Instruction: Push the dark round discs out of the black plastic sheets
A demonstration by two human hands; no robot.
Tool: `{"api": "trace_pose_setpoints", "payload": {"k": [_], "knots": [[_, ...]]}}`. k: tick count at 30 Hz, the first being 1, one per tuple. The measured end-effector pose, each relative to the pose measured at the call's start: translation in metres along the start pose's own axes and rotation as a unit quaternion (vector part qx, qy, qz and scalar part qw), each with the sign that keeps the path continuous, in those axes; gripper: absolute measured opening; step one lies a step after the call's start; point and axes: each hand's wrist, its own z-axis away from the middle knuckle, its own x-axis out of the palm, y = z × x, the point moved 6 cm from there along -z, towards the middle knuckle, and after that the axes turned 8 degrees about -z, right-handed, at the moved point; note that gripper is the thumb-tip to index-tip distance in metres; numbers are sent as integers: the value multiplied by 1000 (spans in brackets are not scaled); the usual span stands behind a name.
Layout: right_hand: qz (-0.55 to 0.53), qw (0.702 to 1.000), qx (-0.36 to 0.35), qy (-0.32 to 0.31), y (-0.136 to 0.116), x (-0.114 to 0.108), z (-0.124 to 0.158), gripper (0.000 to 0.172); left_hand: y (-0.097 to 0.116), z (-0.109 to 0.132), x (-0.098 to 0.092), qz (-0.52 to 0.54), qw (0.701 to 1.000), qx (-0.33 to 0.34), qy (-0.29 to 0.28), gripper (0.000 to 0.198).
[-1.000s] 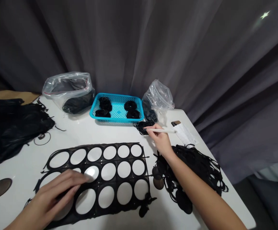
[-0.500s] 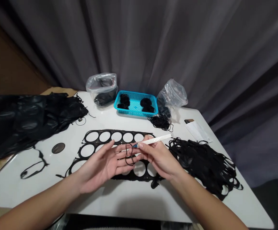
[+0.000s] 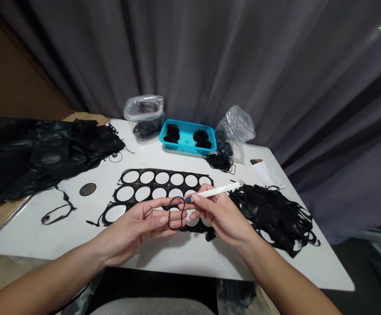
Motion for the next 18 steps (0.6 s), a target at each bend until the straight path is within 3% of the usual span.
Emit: {"api": "trace_pose_setpoints", "payload": {"k": [4, 9, 18], "knots": [[-17, 1000, 18, -18, 5, 6, 5, 29, -3, -3, -8, -37, 998, 33, 36, 50], [-22, 999, 21, -28, 9, 8, 11, 24, -4, -2, -14, -64, 996, 23, 60, 54], [-19, 999, 21, -17, 9, 7, 17, 22, -2, 1, -14, -57, 996, 20, 64, 42]]}}
